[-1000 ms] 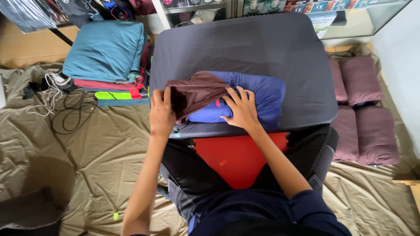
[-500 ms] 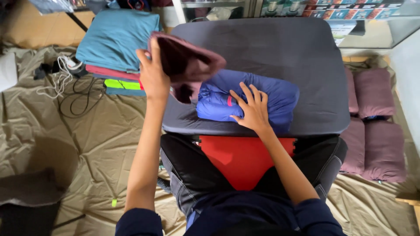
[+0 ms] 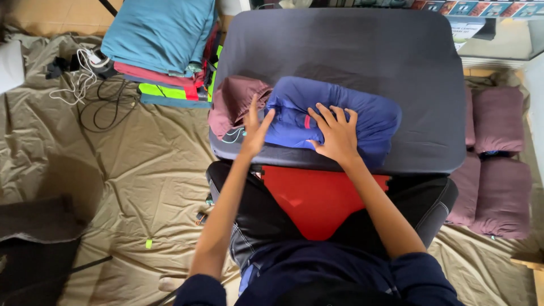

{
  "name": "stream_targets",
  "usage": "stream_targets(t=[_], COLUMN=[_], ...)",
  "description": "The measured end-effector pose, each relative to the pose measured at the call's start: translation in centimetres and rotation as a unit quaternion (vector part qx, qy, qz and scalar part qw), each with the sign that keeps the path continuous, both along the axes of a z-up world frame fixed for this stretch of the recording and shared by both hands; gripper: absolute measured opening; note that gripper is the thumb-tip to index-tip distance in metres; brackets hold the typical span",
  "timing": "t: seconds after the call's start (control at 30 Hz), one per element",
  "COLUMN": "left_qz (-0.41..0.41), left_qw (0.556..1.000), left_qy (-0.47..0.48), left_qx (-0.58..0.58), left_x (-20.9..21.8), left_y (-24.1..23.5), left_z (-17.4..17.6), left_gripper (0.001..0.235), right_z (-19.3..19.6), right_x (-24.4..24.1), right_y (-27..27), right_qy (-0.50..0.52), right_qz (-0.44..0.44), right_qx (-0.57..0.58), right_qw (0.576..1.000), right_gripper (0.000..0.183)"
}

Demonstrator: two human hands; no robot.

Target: The person folds a blue sleeping bag by rolling it up and then stuffing it into a matching blue storage sack.

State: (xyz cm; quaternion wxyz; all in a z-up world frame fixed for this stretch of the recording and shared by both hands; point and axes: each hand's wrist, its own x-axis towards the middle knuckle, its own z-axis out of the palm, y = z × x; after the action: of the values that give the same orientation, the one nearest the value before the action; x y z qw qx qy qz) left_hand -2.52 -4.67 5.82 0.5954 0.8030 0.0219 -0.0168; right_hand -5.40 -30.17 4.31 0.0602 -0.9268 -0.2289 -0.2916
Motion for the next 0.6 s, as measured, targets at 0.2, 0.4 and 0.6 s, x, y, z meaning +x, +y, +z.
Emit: stream_targets(t=[0.2,0.4,0.6], left_qz=[0.102,0.111,0.122], left_qw=[0.986,0.989,0.986], left_qy=[0.079,0.090,0.089], left_qx=[0.103,0.042,-0.066], left_x=[3.4,1.4,0.1], left_y=[-4.9,-9.0,-11.7], left_z=[-4.7,-5.1,-5.3], left_gripper=[0.030,0.022,0.014], right_z=[2.4,2.6,2.7], right_x=[-0.7,-2.1,-2.1], right_y=[-1.6,-4.0,-5.7], right_qy=[0.001,-0.001,-0.028], right_qz=[0.022,0.001,0.001], right_qx=[0.008,-0.017,-0.082], right_qw=[1.000,1.000,0.996], right_gripper=[0.099,0.115,0.123])
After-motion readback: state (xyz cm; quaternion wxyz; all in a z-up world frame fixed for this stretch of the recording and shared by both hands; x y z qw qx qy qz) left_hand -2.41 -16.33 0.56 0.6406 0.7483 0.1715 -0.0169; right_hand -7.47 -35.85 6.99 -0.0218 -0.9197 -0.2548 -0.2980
